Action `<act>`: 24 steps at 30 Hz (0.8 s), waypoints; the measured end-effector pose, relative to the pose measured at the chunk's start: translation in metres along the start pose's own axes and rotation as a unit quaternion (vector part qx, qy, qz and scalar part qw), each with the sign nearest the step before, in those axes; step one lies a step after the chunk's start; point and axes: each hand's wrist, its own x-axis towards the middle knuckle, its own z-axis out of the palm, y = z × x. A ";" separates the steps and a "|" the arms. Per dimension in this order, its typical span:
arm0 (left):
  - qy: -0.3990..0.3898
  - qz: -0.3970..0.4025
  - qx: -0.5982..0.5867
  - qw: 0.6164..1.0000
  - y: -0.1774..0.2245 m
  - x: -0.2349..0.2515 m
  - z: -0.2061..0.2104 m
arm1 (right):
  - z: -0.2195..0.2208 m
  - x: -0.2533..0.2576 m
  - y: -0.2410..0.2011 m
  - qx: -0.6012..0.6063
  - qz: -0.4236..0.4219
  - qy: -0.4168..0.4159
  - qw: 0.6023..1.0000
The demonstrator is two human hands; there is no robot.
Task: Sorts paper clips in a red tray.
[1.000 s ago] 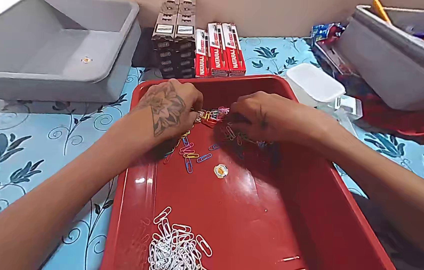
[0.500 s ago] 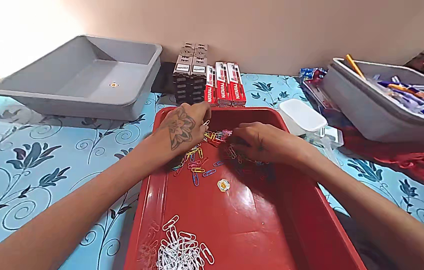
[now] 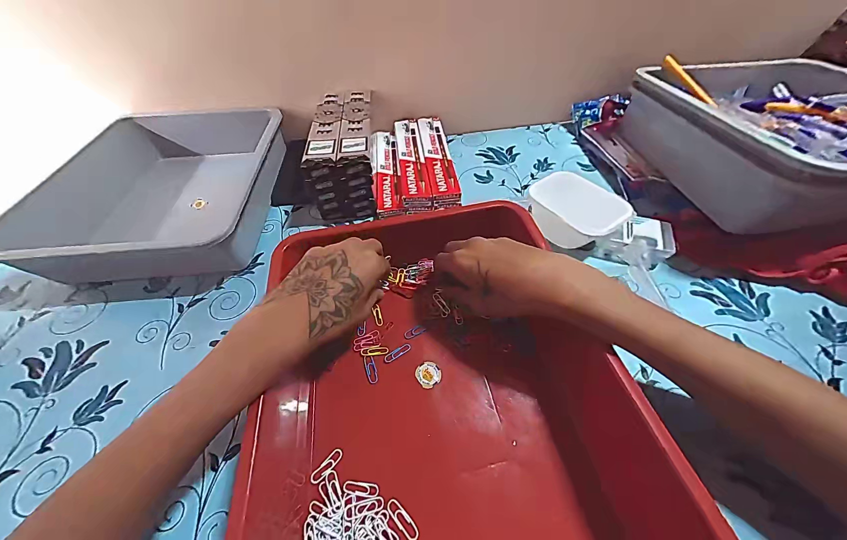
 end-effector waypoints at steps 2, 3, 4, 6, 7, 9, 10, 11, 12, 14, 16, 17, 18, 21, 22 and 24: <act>-0.010 0.011 0.013 1.000 0.000 0.000 -0.003 | -0.001 -0.001 -0.001 0.001 0.006 -0.003 1.000; -0.006 0.018 0.018 1.000 -0.002 0.000 -0.003 | -0.002 -0.002 -0.002 0.001 0.009 -0.005 1.000; -0.002 0.022 0.020 1.000 -0.004 0.000 -0.003 | -0.002 -0.001 -0.003 0.000 0.012 -0.007 1.000; 0.015 0.030 0.022 0.999 -0.008 0.003 0.000 | -0.002 -0.001 -0.004 -0.008 0.016 -0.011 1.000; 0.028 0.035 0.016 0.999 -0.009 0.004 0.002 | -0.002 -0.001 -0.005 -0.011 0.017 -0.008 1.000; 0.032 0.041 0.007 0.999 -0.008 0.008 0.005 | 0.001 -0.001 -0.005 -0.013 0.016 0.008 1.000; 0.017 0.036 0.003 0.999 -0.007 0.009 0.005 | 0.002 -0.001 -0.005 -0.010 0.018 0.007 1.000; -0.002 0.028 0.004 1.000 -0.006 0.010 0.004 | 0.002 -0.001 -0.006 -0.008 0.021 0.005 1.000; -0.021 0.019 0.008 1.000 -0.004 0.012 0.002 | 0.001 -0.001 -0.006 -0.005 0.024 0.001 1.000; -0.049 0.007 0.007 0.999 -0.005 0.016 -0.002 | 0.000 -0.001 -0.006 0.000 0.024 0.003 1.000; -0.053 0.008 0.002 0.999 -0.005 0.018 -0.002 | 0.000 -0.002 -0.006 -0.002 0.019 0.003 1.000; -0.049 0.011 0.000 0.999 -0.005 0.017 -0.001 | 0.002 -0.002 -0.005 -0.003 0.015 0.006 1.000; -0.042 0.014 -0.001 0.999 -0.005 0.016 0.000 | 0.003 -0.002 -0.004 -0.002 0.011 0.008 1.000; -0.010 0.023 -0.004 1.000 -0.011 0.014 0.005 | 0.001 -0.001 -0.004 -0.006 0.013 0.002 1.000; 0.001 0.017 -0.010 1.000 -0.011 0.013 0.004 | 0.000 -0.001 -0.004 -0.005 0.015 0.001 1.000; 0.023 -0.012 -0.043 0.999 -0.007 0.014 -0.002 | 0.001 -0.001 -0.004 0.001 0.018 0.004 1.000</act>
